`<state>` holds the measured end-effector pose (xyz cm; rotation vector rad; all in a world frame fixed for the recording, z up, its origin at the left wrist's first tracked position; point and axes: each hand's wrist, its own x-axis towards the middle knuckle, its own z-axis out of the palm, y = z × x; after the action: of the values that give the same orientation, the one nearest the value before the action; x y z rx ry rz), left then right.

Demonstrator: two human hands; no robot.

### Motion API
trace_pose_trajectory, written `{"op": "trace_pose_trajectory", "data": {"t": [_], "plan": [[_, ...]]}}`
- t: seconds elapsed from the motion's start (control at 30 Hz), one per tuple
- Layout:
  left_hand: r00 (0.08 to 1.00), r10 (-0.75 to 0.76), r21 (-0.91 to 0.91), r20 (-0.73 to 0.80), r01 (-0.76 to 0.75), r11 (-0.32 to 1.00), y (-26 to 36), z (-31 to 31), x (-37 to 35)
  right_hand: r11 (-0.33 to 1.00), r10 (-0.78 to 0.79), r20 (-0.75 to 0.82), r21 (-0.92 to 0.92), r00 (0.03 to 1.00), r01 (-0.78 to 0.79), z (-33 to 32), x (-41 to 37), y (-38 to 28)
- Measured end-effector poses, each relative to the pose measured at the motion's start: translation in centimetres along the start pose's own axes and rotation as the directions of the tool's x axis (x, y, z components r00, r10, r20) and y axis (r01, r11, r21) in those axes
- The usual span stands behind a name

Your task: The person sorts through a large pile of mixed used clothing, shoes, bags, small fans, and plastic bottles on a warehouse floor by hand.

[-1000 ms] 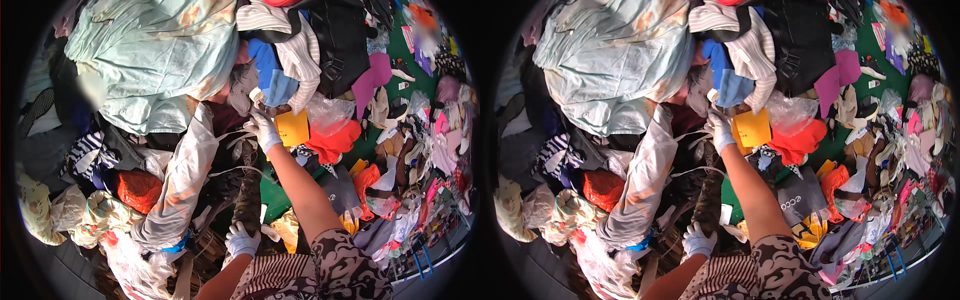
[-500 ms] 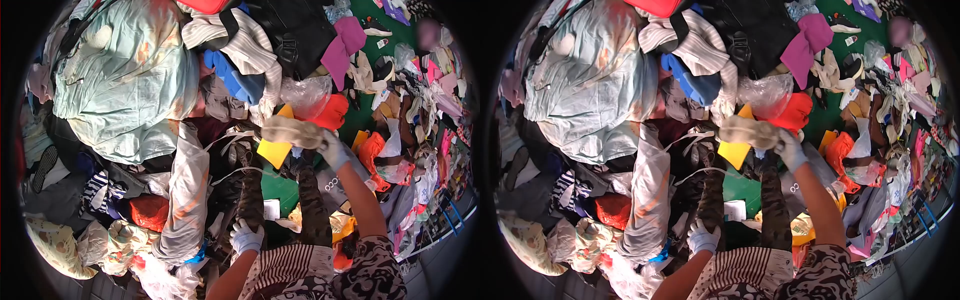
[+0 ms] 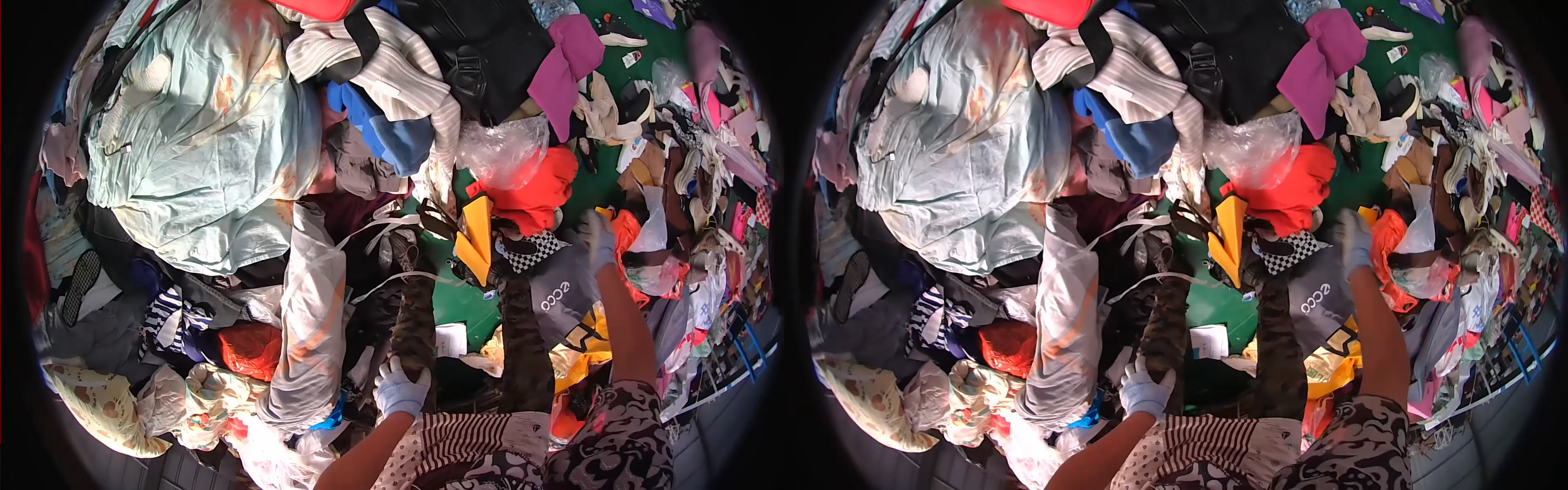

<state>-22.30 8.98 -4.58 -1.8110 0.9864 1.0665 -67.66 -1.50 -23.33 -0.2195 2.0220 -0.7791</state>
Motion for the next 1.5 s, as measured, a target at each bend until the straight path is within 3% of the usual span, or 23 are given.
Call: {"op": "trace_pose_trajectory", "data": {"t": [0.1,0.13,0.2,0.3,0.33,0.4,0.43,0.47,0.53,0.63,0.83,0.93,0.97,1.03,1.07,1.1,1.17,1.27,1.3,1.33,1.37,1.47,1.5], "plan": [[0.997,0.047,-0.125,-0.057,-0.053,0.991,-1.0,0.5,0.4,0.980,0.200,0.659,-0.130,0.725,-0.152,22.2,-1.5,3.9],[0.994,0.064,-0.174,-0.092,-0.079,0.982,-1.4,0.7,0.3,0.977,0.209,0.724,-0.119,0.658,-0.179,28.3,-1.2,6.4],[0.988,0.069,-0.270,-0.140,-0.105,0.957,-2.3,1.0,0.1,0.932,0.210,0.654,-0.358,0.727,0.053,38.8,1.4,10.4],[0.979,0.061,-0.292,-0.195,-0.117,0.949,-2.4,1.3,0.3,0.813,-0.241,0.514,-0.357,0.823,0.460,48.1,1.1,13.0],[0.985,0.045,-0.282,-0.164,-0.091,0.955,-2.3,1.5,-0.1,0.955,-0.039,0.555,-0.223,0.831,0.194,47.9,-0.8,11.0],[0.989,0.040,-0.260,-0.144,-0.077,0.963,-2.6,2.7,-0.6,0.918,0.311,0.661,-0.021,0.683,-0.397,45.8,-2.7,10.3],[0.989,0.044,-0.257,-0.140,-0.079,0.963,-2.5,3.3,-0.7,0.693,0.236,0.719,0.347,0.654,-0.632,44.3,-3.4,11.6],[0.988,0.052,-0.258,-0.143,-0.088,0.962,-2.2,3.5,-0.8,0.939,0.176,0.690,0.097,0.702,-0.330,41.5,-3.4,11.7],[0.992,0.059,-0.265,-0.115,-0.088,0.960,-1.6,3.3,-0.8,0.814,0.038,0.805,0.319,0.593,-0.485,35.1,-4.5,13.6],[0.998,0.034,-0.224,-0.062,-0.047,0.973,-1.7,4.2,-0.8,0.791,0.267,0.844,0.084,0.465,-0.606,25.0,-8.2,9.6],[0.997,0.052,-0.172,-0.060,-0.062,0.983,-0.6,3.5,-1.0,0.948,0.296,0.768,-0.162,0.568,-0.274,10.4,-12.6,5.0],[0.999,0.029,-0.144,-0.032,-0.033,0.989,0.0,3.0,-1.1,0.923,0.351,0.556,-0.067,0.754,-0.380,0.3,-10.8,4.4],[0.998,0.033,-0.153,-0.045,-0.040,0.987,0.1,2.9,-1.1,0.910,0.389,0.376,-0.301,0.841,-0.286,-1.6,-12.0,-2.9],[0.998,0.038,-0.158,-0.045,-0.045,0.986,0.5,2.6,-1.2,0.963,0.200,0.096,-0.203,0.975,-0.177,-15.6,-6.2,2.8],[0.999,0.034,-0.169,-0.042,-0.041,0.985,0.7,2.7,-1.3,0.982,-0.019,-0.168,-0.189,0.986,-0.013,-23.1,-3.3,5.3],[0.998,0.039,-0.172,-0.054,-0.047,0.984,0.6,3.2,-1.2,0.919,-0.001,-0.360,-0.369,0.933,-0.141,-30.6,-0.5,5.2],[0.999,0.035,-0.179,-0.031,-0.040,0.983,1.2,2.9,-1.4,0.935,-0.355,-0.614,-0.248,0.705,0.255,-39.1,3.8,5.2],[0.999,0.029,-0.161,-0.028,-0.033,0.986,2.1,3.0,-1.3,0.817,-0.370,-0.418,-0.572,0.830,0.076,-31.2,8.9,0.5],[0.999,0.025,-0.149,-0.029,-0.029,0.988,2.2,3.0,-1.4,0.741,-0.343,-0.311,-0.670,0.886,0.052,-22.0,8.1,-2.8],[0.999,0.015,-0.135,-0.032,-0.019,0.991,2.2,3.0,-1.4,0.687,-0.429,-0.014,-0.654,0.903,0.316,-15.3,9.9,-3.2],[0.999,0.006,-0.122,-0.036,-0.010,0.992,1.9,3.3,-1.4,0.443,-0.390,0.109,-0.849,0.915,0.290,-8.7,11.0,-4.1],[0.999,0.008,-0.064,-0.044,-0.011,0.998,1.4,4.2,-0.7,0.658,0.084,0.183,-0.748,0.980,0.083,8.7,13.6,-3.0],[0.999,0.012,-0.056,-0.041,-0.014,0.998,1.6,4.2,-0.6,0.712,0.025,0.013,-0.702,1.000,-0.008,13.6,12.1,-1.8]]}}
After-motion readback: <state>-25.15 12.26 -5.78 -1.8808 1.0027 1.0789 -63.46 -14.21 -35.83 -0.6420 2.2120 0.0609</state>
